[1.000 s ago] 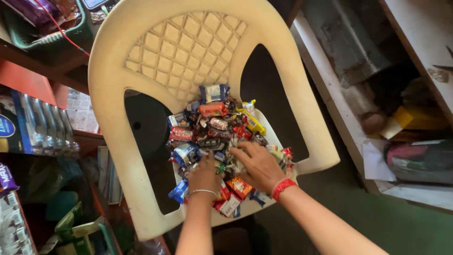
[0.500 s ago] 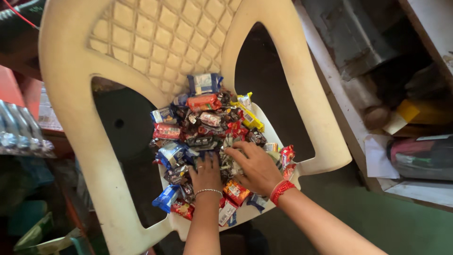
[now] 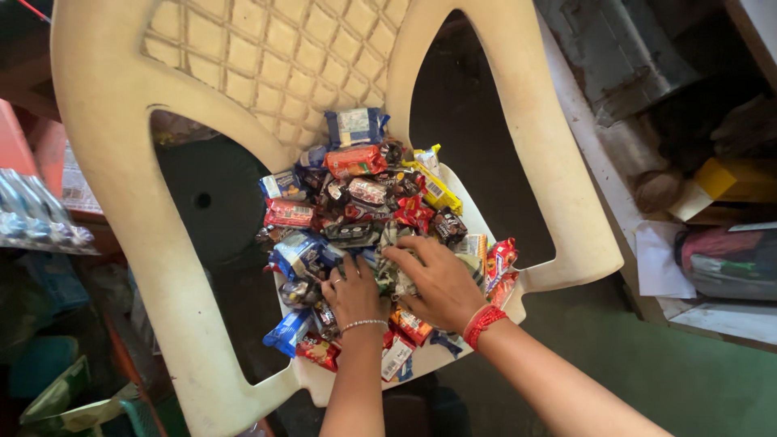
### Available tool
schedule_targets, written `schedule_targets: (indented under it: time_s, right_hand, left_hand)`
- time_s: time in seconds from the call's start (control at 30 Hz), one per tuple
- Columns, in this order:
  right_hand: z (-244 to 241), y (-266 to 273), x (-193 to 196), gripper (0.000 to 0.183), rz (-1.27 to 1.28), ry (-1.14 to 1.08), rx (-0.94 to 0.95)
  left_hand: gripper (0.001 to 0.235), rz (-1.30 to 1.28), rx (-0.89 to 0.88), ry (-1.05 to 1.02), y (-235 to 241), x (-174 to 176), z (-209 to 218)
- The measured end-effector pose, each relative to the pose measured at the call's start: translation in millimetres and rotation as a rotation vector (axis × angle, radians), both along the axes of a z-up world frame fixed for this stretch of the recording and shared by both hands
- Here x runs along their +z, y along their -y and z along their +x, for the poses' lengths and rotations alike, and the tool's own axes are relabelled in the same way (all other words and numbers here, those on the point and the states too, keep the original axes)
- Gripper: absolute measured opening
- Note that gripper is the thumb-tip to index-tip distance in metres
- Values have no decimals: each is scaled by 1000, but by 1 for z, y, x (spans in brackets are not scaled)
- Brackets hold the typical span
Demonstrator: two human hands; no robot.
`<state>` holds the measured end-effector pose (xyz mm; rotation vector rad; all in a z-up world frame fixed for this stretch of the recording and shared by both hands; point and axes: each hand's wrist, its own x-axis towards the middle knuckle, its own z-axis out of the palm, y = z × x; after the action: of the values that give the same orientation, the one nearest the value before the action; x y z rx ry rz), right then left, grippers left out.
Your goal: The person wipes various snack packets with a cloth and places them on a shelf. The person repeatedly picks up snack packets from a chair, wipes them with a cloth, and arranges them on a shelf.
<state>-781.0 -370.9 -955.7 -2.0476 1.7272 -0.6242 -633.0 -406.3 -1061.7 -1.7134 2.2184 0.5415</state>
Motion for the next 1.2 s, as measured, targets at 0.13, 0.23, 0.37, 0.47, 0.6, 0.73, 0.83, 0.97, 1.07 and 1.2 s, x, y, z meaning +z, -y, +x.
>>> schedule_targets:
  time_s: [0.13, 0.23, 0.37, 0.47, 0.6, 0.73, 0.83, 0.97, 1.07, 1.2]
  right_hand:
    - [1, -2, 19, 68, 22, 29, -57]
    - [4, -3, 41, 68, 34, 54, -115]
    - [15, -3, 78, 60, 24, 185, -229]
    - [24, 1, 111, 54, 47, 417, -302]
    - [38, 2, 159, 40, 53, 540, -342]
    - [60, -23, 211, 38, -69, 448, -271]
    - [66, -40, 238, 43, -126, 475, -193]
    - [51, -23, 253, 38, -130, 395, -337]
    - [33, -10, 264, 37, -86, 364, -412]
    - [40, -21, 290, 38, -147, 356, -356]
  left_hand:
    - [88, -110, 200, -236, -16, 30, 6]
    - [80, -199, 377, -427, -26, 55, 10]
    - [64, -115, 597, -884, -26, 82, 17]
    - [66, 326, 873, -1466, -32, 111, 21]
    - [52, 848, 1308, -1950, -49, 168, 21]
    - [57, 932, 1455, -1823, -46, 213, 23]
    - [58, 881, 1313, -2066, -50, 241, 20]
    - [54, 778, 1428, -2060, -67, 287, 14]
    - [53, 698, 1386, -2130, -68, 319, 6]
    - [54, 685, 1388, -2052, -60, 345, 7]
